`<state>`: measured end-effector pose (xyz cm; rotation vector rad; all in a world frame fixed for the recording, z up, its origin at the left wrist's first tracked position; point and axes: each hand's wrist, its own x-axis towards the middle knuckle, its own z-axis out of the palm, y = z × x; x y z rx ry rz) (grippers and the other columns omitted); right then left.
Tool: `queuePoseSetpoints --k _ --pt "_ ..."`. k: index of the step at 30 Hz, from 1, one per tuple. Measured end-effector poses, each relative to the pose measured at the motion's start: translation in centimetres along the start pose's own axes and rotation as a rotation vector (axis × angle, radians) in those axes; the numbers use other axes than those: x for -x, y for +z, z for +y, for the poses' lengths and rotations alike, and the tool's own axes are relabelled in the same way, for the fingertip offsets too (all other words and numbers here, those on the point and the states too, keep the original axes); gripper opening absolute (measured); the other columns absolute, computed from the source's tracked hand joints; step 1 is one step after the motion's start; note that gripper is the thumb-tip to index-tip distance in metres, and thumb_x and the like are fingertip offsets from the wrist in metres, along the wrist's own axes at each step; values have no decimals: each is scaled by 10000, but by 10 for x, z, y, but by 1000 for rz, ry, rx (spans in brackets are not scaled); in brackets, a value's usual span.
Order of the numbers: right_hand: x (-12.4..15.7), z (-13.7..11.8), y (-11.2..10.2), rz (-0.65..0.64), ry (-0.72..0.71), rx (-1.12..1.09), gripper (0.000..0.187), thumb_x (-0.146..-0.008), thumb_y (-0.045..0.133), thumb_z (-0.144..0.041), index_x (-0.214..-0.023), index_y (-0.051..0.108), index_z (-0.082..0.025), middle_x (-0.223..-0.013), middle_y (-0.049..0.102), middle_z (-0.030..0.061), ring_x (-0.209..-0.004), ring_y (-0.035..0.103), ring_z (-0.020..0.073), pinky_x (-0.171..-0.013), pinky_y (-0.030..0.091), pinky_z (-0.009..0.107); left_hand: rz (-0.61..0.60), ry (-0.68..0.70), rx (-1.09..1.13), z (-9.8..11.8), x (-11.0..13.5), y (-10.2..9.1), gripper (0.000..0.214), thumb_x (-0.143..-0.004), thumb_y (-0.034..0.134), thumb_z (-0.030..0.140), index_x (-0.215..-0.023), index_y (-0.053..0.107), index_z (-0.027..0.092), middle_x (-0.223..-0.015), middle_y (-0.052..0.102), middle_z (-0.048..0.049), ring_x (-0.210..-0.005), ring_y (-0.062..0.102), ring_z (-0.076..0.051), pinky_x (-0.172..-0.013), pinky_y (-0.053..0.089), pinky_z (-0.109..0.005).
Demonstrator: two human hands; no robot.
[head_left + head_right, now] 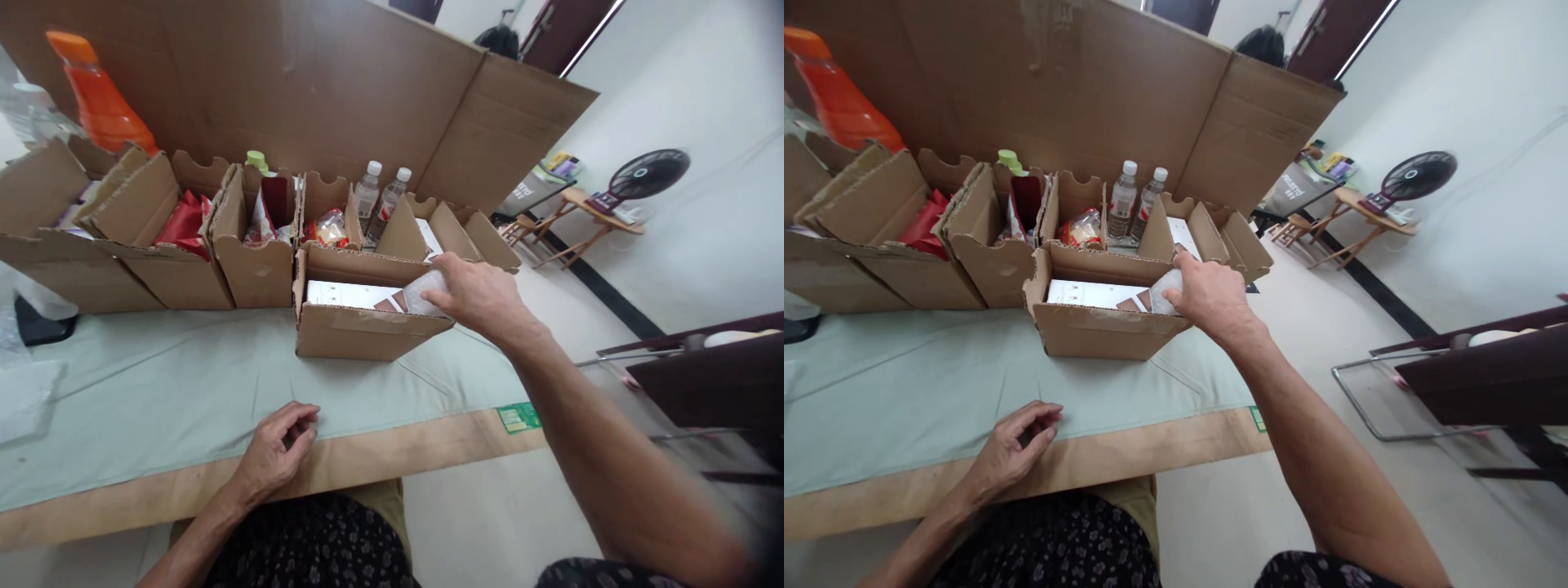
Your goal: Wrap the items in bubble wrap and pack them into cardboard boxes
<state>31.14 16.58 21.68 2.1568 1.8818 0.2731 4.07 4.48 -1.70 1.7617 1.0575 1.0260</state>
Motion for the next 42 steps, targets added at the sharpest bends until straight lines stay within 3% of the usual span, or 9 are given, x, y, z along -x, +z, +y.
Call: queuePoseSetpoints --k 8,13,17,23,30,34,37,39,42 --pt "-11 -3 -5 -22 -55 22 369 -957 553 -327 -1230 763 -195 -1143 785 165 -1072 720 348 -826 525 406 11 7 -6 -2 0 1 195 -928 612 217 -1065 749 194 -893 788 -57 -712 720 -150 -644 609 -253" --pt "-22 -7 4 -217 -180 1 366 -929 532 -225 -1179 777 -119 -1204 765 211 -1110 716 348 -850 532 382 44 56 -19 -4 0 2 195 -927 604 194 -1055 751 190 -880 783 -46 -714 723 -141 -637 600 -232" --pt "-28 -14 12 -242 -205 -34 370 -942 510 -211 -1180 767 -95 -1208 763 224 -1088 724 343 -809 527 364 47 69 -34 -4 -1 3 197 -929 601 192 -1057 751 186 -882 788 -44 -720 733 -140 -647 605 -230" --pt "-18 -5 19 -249 -252 -117 333 -957 502 -219 -1101 801 -183 -1141 797 147 -1009 738 299 -744 497 333 49 95 -62 -4 -1 3 197 -929 594 202 -1044 753 181 -864 794 -46 -720 747 -147 -633 606 -229" --pt "-4 1 23 -105 -204 -240 266 -949 560 -245 -983 822 -211 -1038 814 113 -958 733 275 -753 491 334 52 70 -89 9 1 1 170 -946 606 243 -1005 757 193 -870 794 -42 -754 763 -168 -663 618 -246" --pt "32 32 23 249 -96 -497 290 -981 533 -282 -1087 797 -223 -1032 810 80 -885 725 239 -790 518 368 182 14 -157 19 4 -21 200 -965 628 302 -1094 749 210 -976 772 -52 -811 733 -176 -761 622 -302" --pt "59 58 48 538 -6 -873 284 -953 601 -378 -1107 776 -215 -927 795 62 -780 701 201 -774 549 367 324 -65 -171 22 -9 -42 406 -951 667 370 -1334 664 237 -1237 734 -93 -1018 720 -227 -937 602 -408" --pt "66 62 76 477 -21 -1054 373 -901 655 -434 -1178 739 -200 -1001 795 90 -835 714 218 -747 568 371 356 -86 -119 23 -29 -49 631 -924 704 407 -1511 520 265 -1482 615 -128 -1283 641 -295 -1066 548 -493" --pt "63 44 120 245 -127 -1186 604 -819 719 -490 -1346 628 -211 -1241 755 131 -1019 722 282 -763 597 411 294 -101 -26 25 -68 -41 876 -862 745 460 -1621 352 266 -1657 433 -160 -1502 457 -367 -1170 460 -587"
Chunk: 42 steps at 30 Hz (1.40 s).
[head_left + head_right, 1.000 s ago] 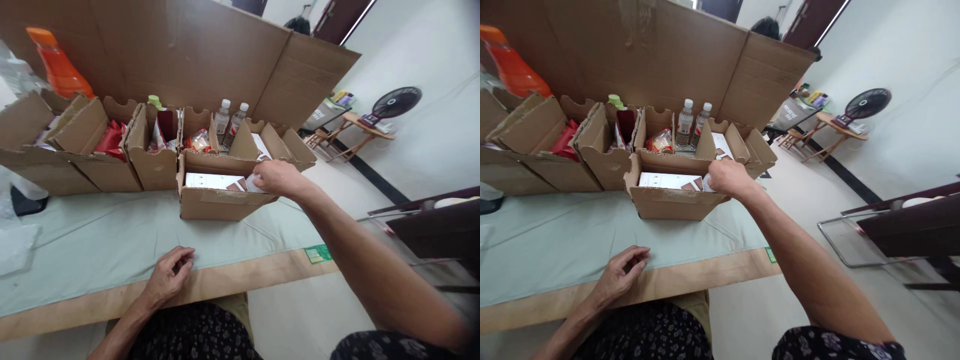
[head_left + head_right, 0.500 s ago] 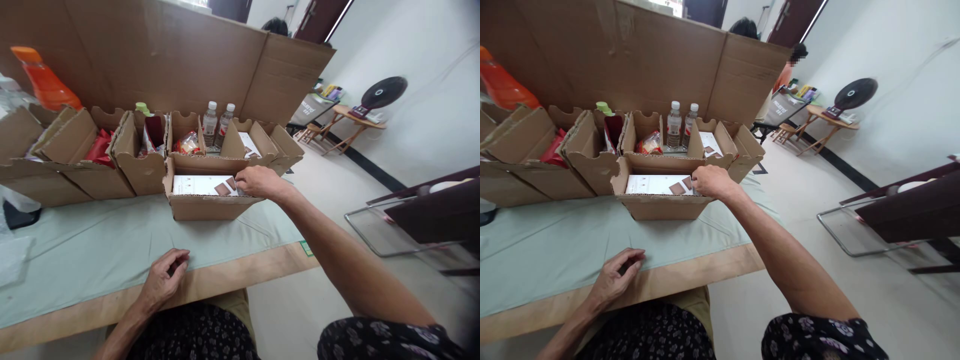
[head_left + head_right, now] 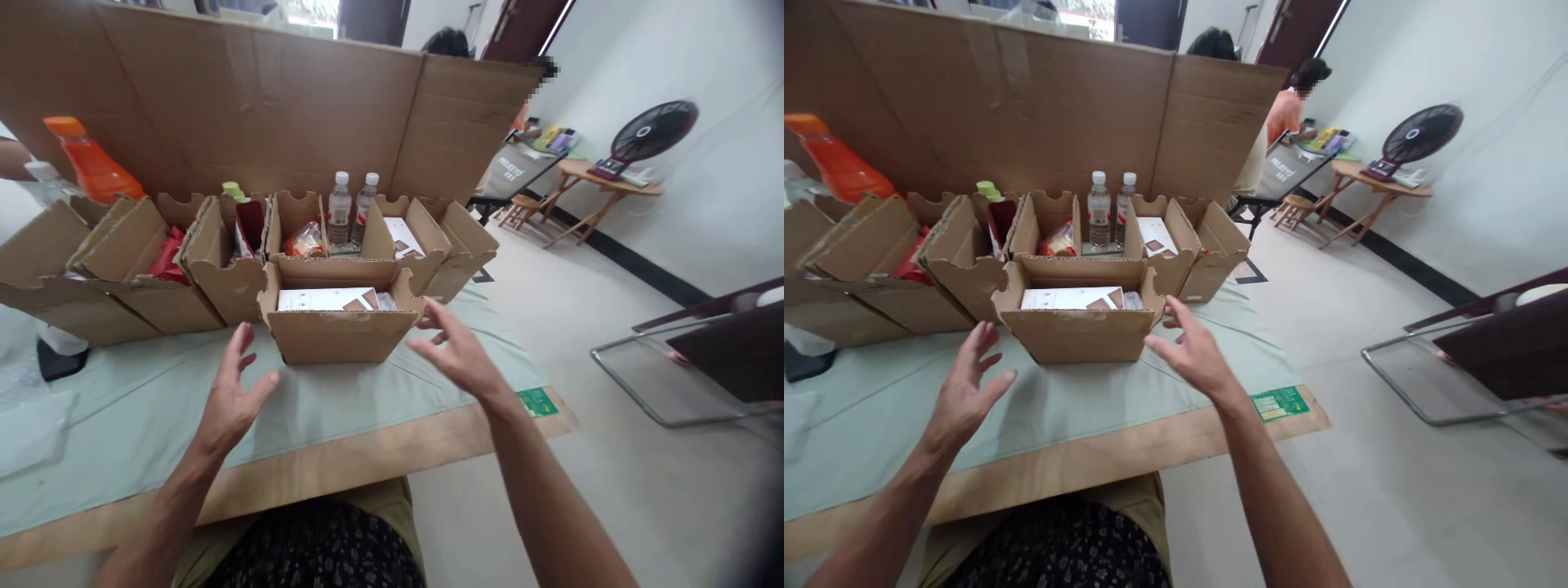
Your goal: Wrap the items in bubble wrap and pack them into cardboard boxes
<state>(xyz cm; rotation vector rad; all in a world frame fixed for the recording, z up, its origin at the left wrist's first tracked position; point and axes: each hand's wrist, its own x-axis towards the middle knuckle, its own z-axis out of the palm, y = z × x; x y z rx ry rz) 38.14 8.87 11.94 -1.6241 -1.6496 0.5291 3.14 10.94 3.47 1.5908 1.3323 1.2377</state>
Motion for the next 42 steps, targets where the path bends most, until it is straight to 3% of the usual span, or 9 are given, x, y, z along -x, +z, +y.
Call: queuePoseSetpoints --k 5,9,12,17,20,22,28,34,42 --pt "28 12 58 14 10 -85 586 -864 684 -476 -1381 566 -227 -1299 704 144 -1121 689 329 -865 615 496 -121 -49 100 3 4 31 874 -848 730 491 -1602 364 242 -1595 496 -159 -1470 492 -377 -1224 406 -612" --pt "65 -9 89 112 -34 -98 550 -928 650 -426 -1446 541 -275 -1324 685 143 -1183 671 349 -876 621 512 -54 -161 37 -3 58 -3 825 -876 745 496 -1586 384 284 -1600 483 -139 -1418 543 -400 -1203 433 -635" --pt "62 -33 104 104 -81 -116 542 -908 659 -424 -1426 580 -281 -1248 719 126 -1105 690 343 -861 618 505 79 -148 1 7 69 -34 774 -862 761 493 -1544 446 310 -1582 504 -96 -1414 538 -401 -1213 425 -649" --pt "44 -46 71 230 -10 -126 438 -925 611 -461 -1290 633 -221 -1134 731 142 -912 707 316 -724 607 455 88 29 41 39 46 -5 667 -871 725 440 -1477 481 303 -1501 572 -74 -1342 600 -328 -1164 510 -565" --pt "71 -34 46 353 58 -62 228 -921 640 -463 -1090 656 -311 -922 720 92 -790 690 332 -683 593 500 -20 -3 3 35 64 18 654 -870 713 423 -1455 497 225 -1400 640 -134 -1268 655 -337 -1093 555 -557" --pt "92 -27 48 350 69 -31 146 -918 657 -476 -970 657 -340 -812 697 65 -726 672 332 -655 585 515 -16 -51 -76 24 86 14 567 -870 719 440 -1367 568 214 -1290 693 -138 -1224 678 -352 -1058 567 -558" --pt "81 -41 97 151 30 -168 418 -952 607 -450 -1325 635 -262 -1044 736 90 -864 679 277 -758 592 440 147 -138 -118 8 99 -27 656 -884 710 461 -1466 498 244 -1457 595 -146 -1279 647 -359 -1102 527 -582" --pt "79 -15 75 209 96 -147 311 -928 630 -482 -1115 655 -235 -976 725 81 -795 670 254 -696 572 405 53 -121 -155 4 103 16 726 -889 675 450 -1529 429 212 -1421 618 -190 -1214 691 -370 -1025 581 -599" --pt "65 29 63 291 63 -347 519 -939 650 -545 -1351 522 -257 -1246 677 116 -1042 678 272 -892 591 446 -105 228 -252 13 131 41 852 -931 633 287 -1672 213 281 -1529 558 -207 -1169 734 -338 -939 661 -487"
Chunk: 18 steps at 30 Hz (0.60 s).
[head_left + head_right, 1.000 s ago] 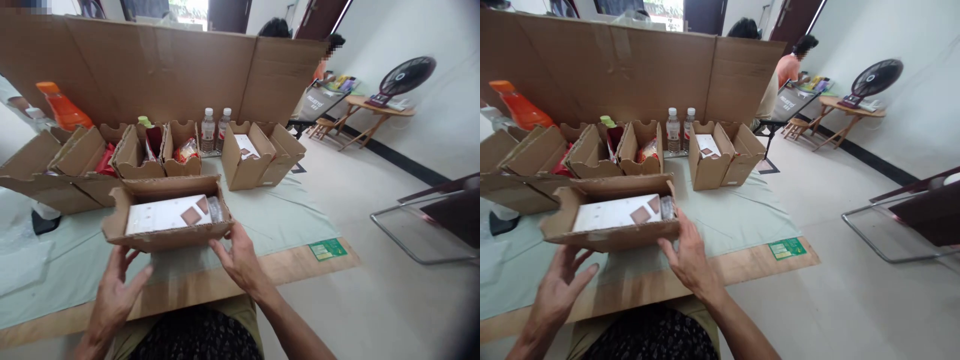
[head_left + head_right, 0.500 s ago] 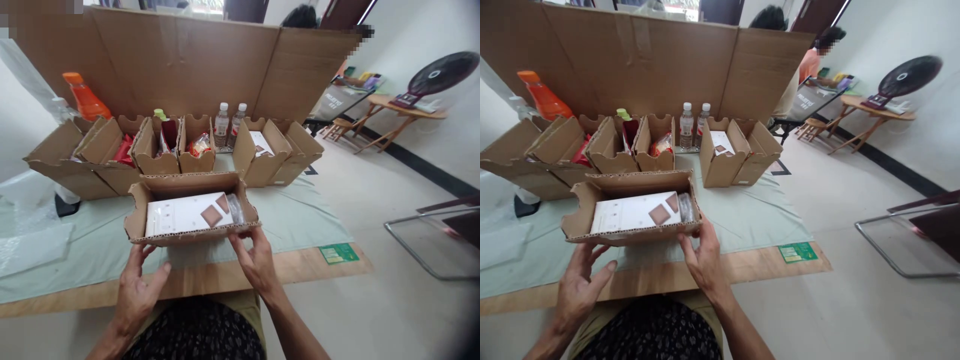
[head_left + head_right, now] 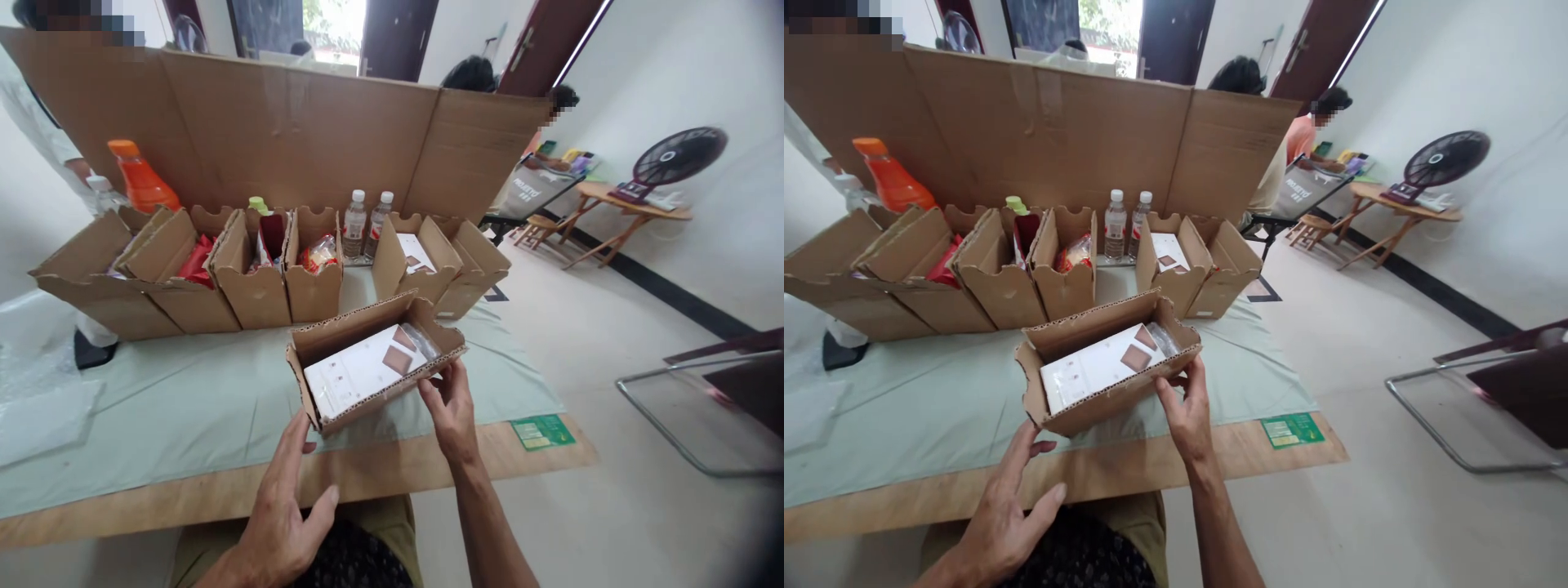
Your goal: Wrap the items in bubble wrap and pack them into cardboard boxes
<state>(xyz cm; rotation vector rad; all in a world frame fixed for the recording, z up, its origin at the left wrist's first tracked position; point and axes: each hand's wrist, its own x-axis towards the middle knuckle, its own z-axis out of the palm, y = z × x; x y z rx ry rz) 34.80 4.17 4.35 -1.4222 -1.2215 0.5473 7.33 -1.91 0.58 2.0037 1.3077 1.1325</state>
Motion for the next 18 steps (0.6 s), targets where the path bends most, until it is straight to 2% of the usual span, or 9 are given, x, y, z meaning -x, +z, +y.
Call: queuePoseSetpoints --k 2,6,12,15,18 --pt "-12 8 6 -25 -7 -64 544 -981 563 -564 -1424 485 -259 -1381 645 141 -1206 651 297 -959 576 466 -30 47 10 4 0 -2 891 -932 614 225 -1692 161 331 -1625 472 -177 -1279 685 -351 -959 661 -472" --pt "-39 22 22 -33 -31 -92 666 -1001 441 -638 -1548 405 -259 -1582 529 145 -1433 527 312 -1089 509 519 -110 23 61 12 2 -2 954 -923 627 184 -1705 106 349 -1706 361 -157 -1409 590 -382 -1001 651 -494" --pt "-89 23 53 -68 -50 -145 855 -941 424 -785 -1573 409 -210 -1603 518 163 -1475 497 298 -1214 404 508 -205 85 134 21 -11 13 988 -854 604 110 -1699 140 326 -1764 217 -153 -1552 391 -421 -1102 571 -587" --pt "-98 24 63 -55 -109 -145 847 -961 394 -783 -1562 440 -189 -1619 498 166 -1499 472 288 -1256 352 488 -242 98 146 23 -20 20 1022 -814 609 76 -1694 159 338 -1767 212 -141 -1571 349 -415 -1132 539 -599" --pt "-96 27 69 -76 -174 -156 785 -1004 350 -736 -1554 464 -188 -1639 474 156 -1524 439 284 -1255 352 497 -269 90 160 23 -25 24 1033 -784 617 45 -1683 220 362 -1769 204 -122 -1549 395 -404 -1141 535 -586"
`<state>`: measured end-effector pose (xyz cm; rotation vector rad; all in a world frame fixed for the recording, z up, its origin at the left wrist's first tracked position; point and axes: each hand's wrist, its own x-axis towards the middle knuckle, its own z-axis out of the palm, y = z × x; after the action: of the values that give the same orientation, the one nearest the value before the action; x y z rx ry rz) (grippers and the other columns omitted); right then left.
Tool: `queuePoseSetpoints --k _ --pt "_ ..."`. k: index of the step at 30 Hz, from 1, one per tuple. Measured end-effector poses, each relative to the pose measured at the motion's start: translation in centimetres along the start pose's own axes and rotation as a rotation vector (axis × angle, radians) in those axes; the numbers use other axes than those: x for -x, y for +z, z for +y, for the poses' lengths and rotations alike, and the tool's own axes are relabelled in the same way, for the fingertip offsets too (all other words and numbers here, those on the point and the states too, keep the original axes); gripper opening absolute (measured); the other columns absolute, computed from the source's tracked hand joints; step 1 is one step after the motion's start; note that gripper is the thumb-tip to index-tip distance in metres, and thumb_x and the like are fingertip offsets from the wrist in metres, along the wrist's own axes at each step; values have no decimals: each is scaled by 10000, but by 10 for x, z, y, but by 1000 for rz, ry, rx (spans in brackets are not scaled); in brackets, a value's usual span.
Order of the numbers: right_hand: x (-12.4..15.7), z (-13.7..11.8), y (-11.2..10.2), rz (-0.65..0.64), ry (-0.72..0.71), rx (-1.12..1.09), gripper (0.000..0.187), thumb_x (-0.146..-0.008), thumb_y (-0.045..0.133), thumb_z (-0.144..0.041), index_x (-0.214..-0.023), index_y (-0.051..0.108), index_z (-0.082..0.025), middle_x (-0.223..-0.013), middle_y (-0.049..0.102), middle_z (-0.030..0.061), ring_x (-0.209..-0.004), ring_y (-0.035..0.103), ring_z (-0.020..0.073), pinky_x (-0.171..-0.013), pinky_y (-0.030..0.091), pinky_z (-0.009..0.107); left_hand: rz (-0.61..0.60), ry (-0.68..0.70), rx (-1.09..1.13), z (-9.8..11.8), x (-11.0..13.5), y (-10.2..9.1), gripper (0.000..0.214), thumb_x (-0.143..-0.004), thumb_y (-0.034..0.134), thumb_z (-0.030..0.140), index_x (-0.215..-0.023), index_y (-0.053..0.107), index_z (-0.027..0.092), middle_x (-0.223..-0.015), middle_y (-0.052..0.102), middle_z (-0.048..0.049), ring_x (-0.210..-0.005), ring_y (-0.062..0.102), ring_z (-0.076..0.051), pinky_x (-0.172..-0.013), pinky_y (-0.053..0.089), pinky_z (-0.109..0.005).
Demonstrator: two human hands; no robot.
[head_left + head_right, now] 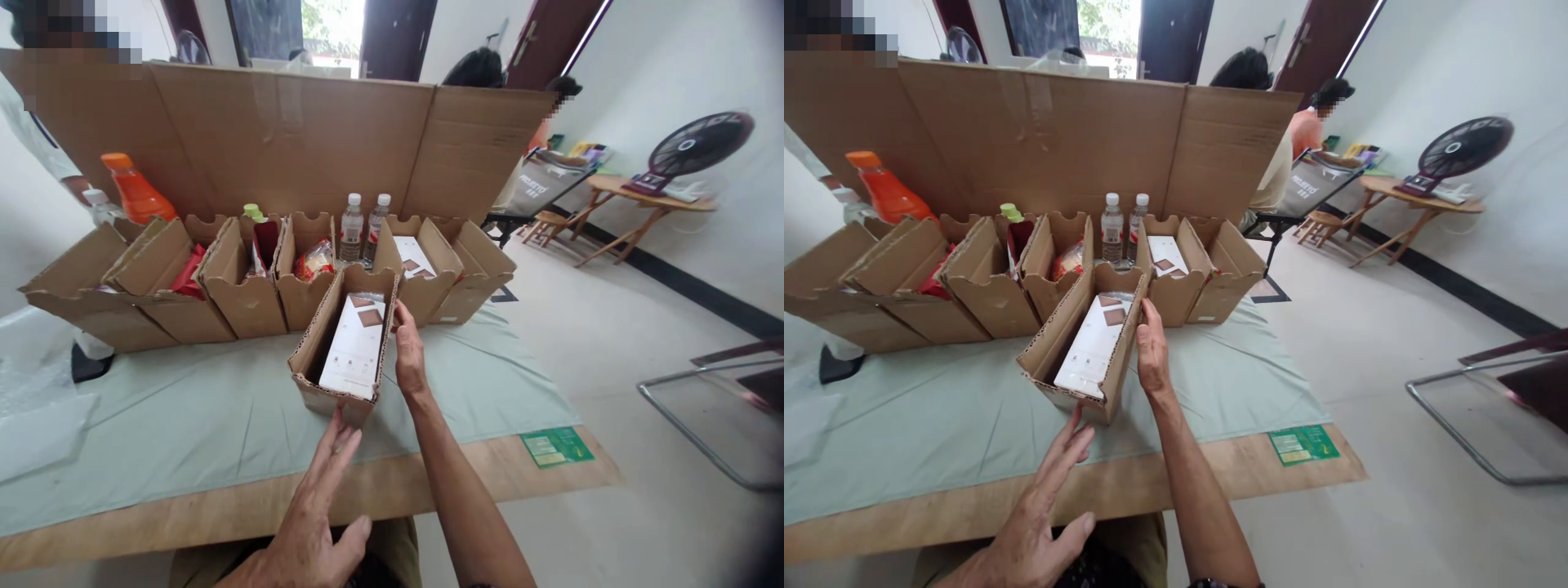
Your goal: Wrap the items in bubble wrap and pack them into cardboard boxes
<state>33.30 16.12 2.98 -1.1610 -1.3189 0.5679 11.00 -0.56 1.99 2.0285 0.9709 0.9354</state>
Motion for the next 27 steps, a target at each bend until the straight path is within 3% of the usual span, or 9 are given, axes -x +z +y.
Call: queuePoseSetpoints --k 6,9,12,16,20,24,27 --pt "-5 10 0 -21 -26 -14 781 -999 327 -742 -1558 477 -216 -1663 452 124 -1538 418 278 -1251 363 504 -52 18 35 -9 -6 12 1042 -732 614 -2 -1649 322 398 -1787 117 -84 -1518 449 -407 -1130 540 -607" --pt "-7 19 -4 24 88 -40 787 -960 367 -778 -1495 551 -230 -1609 527 112 -1489 486 276 -1216 413 471 -87 24 58 -12 -12 24 1060 -700 626 -10 -1643 344 383 -1794 53 -80 -1553 385 -419 -1148 513 -627" --pt "-5 30 -10 115 220 -67 772 -957 354 -771 -1411 616 -205 -1458 653 145 -1331 625 293 -1059 536 463 -107 3 72 -14 -26 31 999 -717 647 17 -1627 395 343 -1794 73 -93 -1585 329 -411 -1179 473 -643" --pt "-1 44 -13 216 282 -66 709 -969 360 -733 -1273 686 -181 -1317 721 165 -1212 677 304 -921 577 453 -68 3 33 -29 -67 28 761 -792 660 82 -1525 556 260 -1746 269 -153 -1597 314 -391 -1217 413 -656" --pt "1 52 -6 254 320 -43 736 -959 340 -752 -1180 720 -162 -1223 758 180 -1133 705 310 -889 571 460 11 66 -57 -61 -128 20 547 -820 673 132 -1360 685 213 -1614 488 -181 -1512 454 -368 -1226 405 -629" --pt "4 57 2 237 323 -1 707 -964 361 -741 -1164 723 -168 -1233 759 177 -1138 698 291 -955 549 449 27 48 -154 -86 -187 18 474 -806 672 164 -1278 714 176 -1573 527 -199 -1476 485 -374 -1225 393 -624" --pt "5 60 4 212 325 38 657 -952 399 -713 -1157 716 -175 -1221 760 166 -1111 699 288 -980 538 453 0 26 -177 -95 -201 19 461 -808 662 176 -1266 715 167 -1544 561 -200 -1444 520 -362 -1211 416 -611"
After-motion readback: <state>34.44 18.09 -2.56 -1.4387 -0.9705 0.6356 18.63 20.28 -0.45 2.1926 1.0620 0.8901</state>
